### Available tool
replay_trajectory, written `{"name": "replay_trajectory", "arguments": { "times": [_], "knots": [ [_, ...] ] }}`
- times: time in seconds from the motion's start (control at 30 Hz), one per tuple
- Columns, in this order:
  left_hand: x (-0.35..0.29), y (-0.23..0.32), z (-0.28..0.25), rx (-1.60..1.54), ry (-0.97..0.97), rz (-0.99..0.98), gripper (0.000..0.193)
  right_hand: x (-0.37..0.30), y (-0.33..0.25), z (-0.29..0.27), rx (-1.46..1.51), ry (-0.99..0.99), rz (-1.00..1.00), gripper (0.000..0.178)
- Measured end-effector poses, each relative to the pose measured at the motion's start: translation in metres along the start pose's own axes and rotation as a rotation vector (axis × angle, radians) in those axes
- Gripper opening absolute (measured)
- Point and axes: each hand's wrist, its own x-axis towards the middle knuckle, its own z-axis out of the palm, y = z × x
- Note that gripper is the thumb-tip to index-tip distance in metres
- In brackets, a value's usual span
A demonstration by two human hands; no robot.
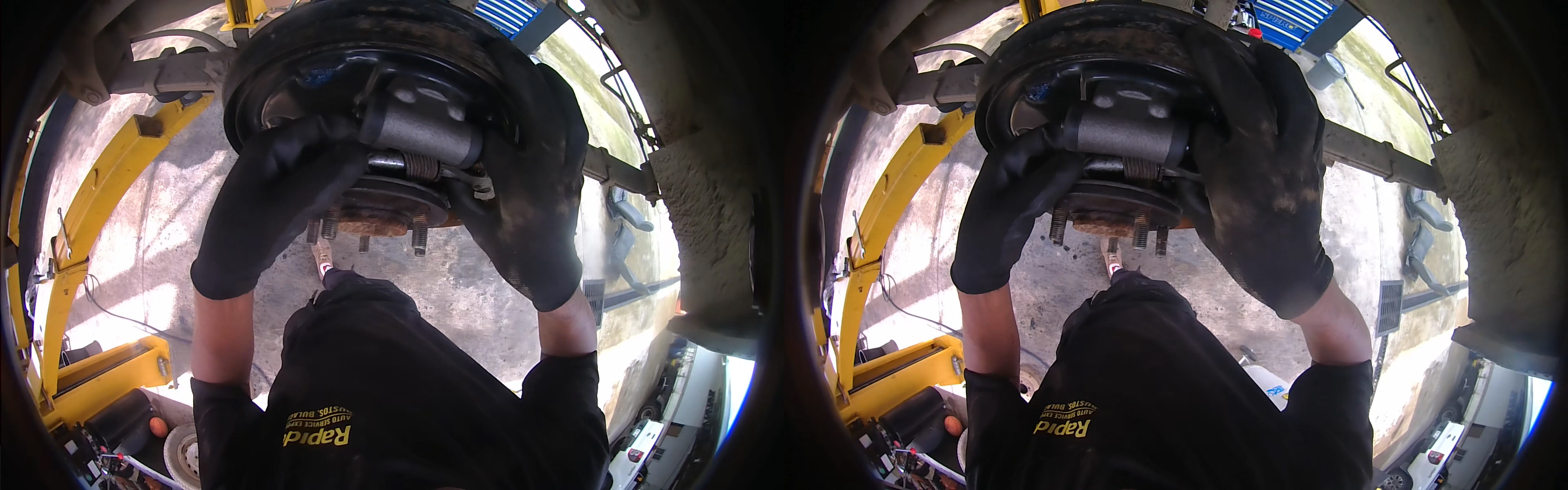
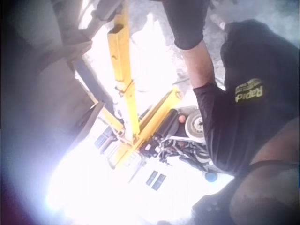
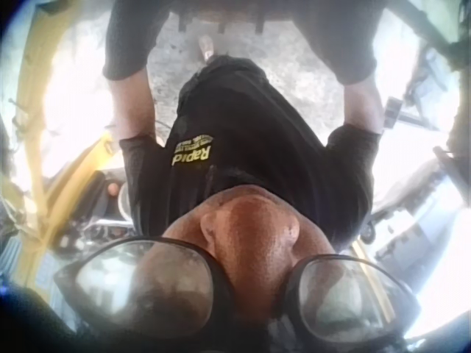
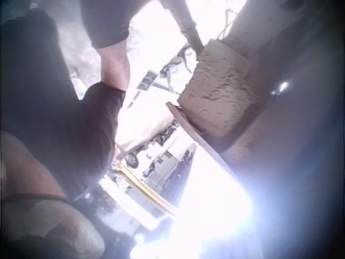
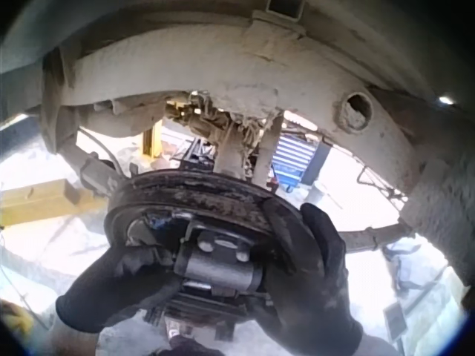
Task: The person assembles a drum brake system by hand and with a screwdriver, fitting an adjuster spring onto a brake shoe, mounting the shoes onto the brake assembly, and using the screwdriver to lever springs and components into place.
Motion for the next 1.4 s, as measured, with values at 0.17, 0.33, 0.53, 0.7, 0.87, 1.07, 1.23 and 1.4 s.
{"name": "replay_trajectory", "arguments": {
  "times": [0.17,0.33,0.53,0.7,0.87,1.07,1.23,1.4],
  "knots": [
    [0.001,-0.01,0.001,-0.213,0.025,-0.009,0.025,0.004,-0.003,-0.002,-0.009,-0.059,0.051,0.048],
    [-0.007,0.0,0.016,0.049,0.172,0.116,0.02,0.006,-0.002,0.003,0.013,-0.045,0.053,0.051],
    [-0.004,0.0,0.019,-0.117,0.214,0.08,0.013,0.008,-0.004,0.001,-0.041,-0.051,0.039,0.054],
    [-0.004,0.001,0.021,0.123,0.263,0.139,0.014,0.004,0.001,0.006,0.033,0.003,0.02,0.054],
    [-0.006,-0.003,0.015,0.098,0.185,0.107,0.016,0.003,0.002,0.006,-0.016,0.035,-0.017,0.053],
    [-0.003,-0.008,0.005,-0.055,0.079,0.072,0.022,0.01,0.002,0.002,0.037,-0.037,0.011,0.054],
    [-0.01,-0.007,0.017,-0.024,0.18,0.042,0.027,0.006,0.003,0.003,0.042,-0.04,0.016,0.058],
    [-0.016,-0.011,0.003,-0.136,0.093,0.042,0.039,0.008,-0.004,0.0,0.001,-0.051,0.035,0.062]
  ]
}}
